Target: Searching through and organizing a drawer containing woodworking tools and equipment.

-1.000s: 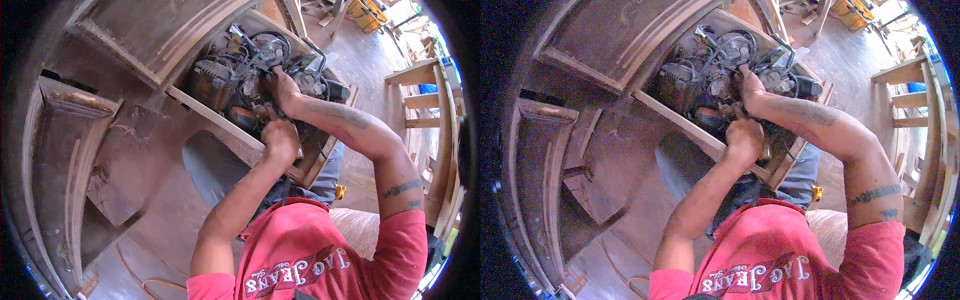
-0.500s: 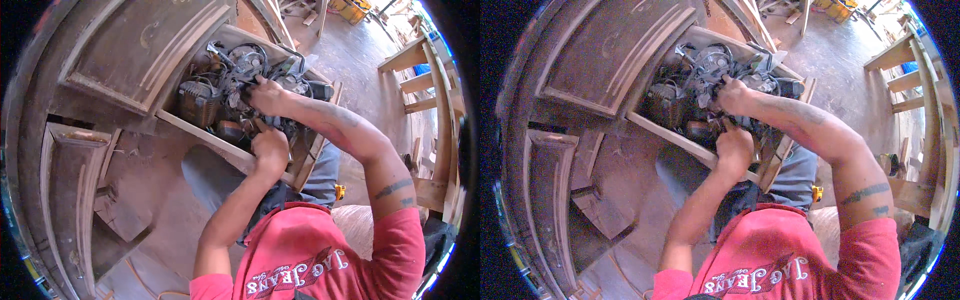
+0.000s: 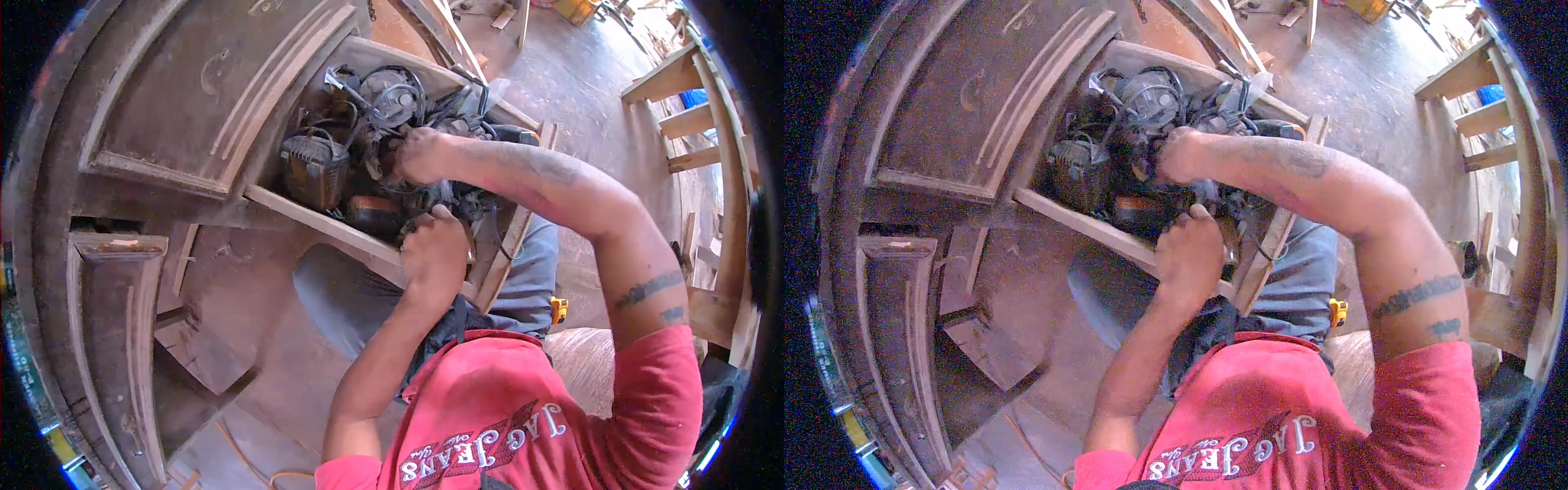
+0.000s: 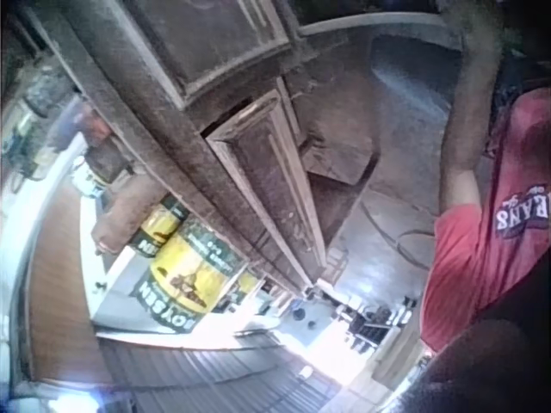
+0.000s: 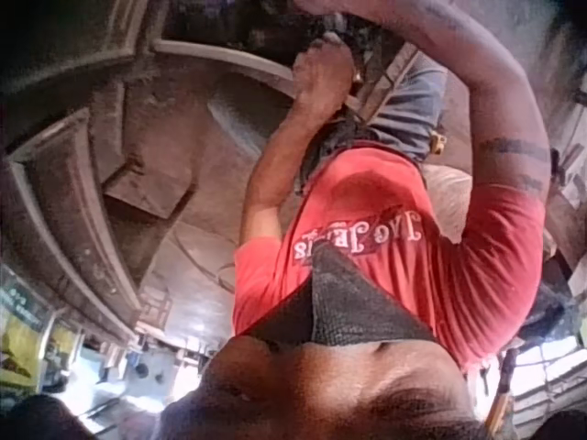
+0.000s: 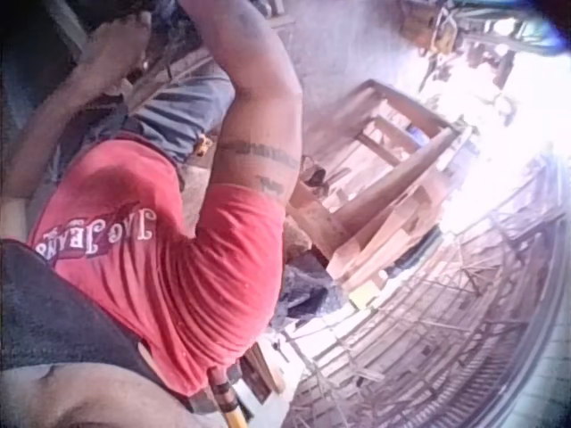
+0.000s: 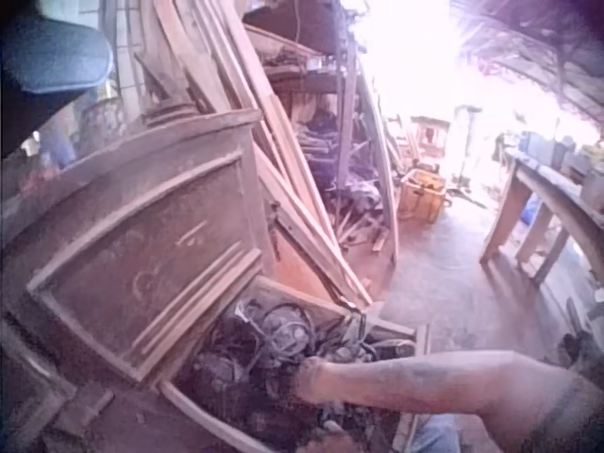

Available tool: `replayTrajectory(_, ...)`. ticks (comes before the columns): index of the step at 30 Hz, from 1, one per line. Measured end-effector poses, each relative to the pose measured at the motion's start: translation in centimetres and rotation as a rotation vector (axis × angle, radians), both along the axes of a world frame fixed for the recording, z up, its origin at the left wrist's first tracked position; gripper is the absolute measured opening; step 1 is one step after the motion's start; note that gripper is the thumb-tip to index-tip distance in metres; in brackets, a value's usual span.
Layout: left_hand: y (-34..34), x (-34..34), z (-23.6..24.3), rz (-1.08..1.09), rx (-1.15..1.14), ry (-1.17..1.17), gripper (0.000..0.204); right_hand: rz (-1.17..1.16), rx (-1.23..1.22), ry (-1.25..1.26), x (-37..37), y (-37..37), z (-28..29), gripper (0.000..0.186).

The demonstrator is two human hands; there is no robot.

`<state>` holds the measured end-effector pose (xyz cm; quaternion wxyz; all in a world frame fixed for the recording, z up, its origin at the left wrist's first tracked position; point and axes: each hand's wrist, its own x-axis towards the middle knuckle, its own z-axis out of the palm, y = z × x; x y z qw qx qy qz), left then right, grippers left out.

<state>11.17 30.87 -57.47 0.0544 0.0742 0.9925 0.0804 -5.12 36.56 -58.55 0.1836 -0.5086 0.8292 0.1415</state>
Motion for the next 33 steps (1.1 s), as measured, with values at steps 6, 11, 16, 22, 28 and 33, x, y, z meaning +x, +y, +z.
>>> replayTrajectory(6, 0.1, -0.3, 0.2, 0.001, 0.074, -0.024, 0.015, 0.260, 0.075, 0.306, 0.2, 2.8, 1.4, 0.009)
replayTrajectory(11, 0.2, -0.5, -0.4, -0.016, 0.109, -0.039, 0.015, 0.128, 0.152, 0.086, 0.5, 2.2, 4.7, 0.020)
replayTrajectory(16, -0.1, -1.0, -0.2, 0.002, 0.119, -0.035, 0.017, -0.014, -0.737, -0.003, 1.7, 7.8, 9.6, 0.041)
replayTrajectory(22, -2.7, 0.0, 2.8, 0.052, 0.661, 0.055, 0.019, -0.940, -1.268, 0.098, 6.3, 20.6, 8.4, 0.031)
replayTrajectory(28, -11.0, -0.9, 2.4, 0.549, 1.226, 0.373, 0.026, -1.077, -1.326, 0.300, 12.2, 20.4, 0.1, 0.057)
replayTrajectory(33, -12.9, -1.2, 2.4, 0.860, 1.530, 0.602, 0.036, -0.593, -0.870, 0.335, 11.9, 14.2, 3.8, 0.060)
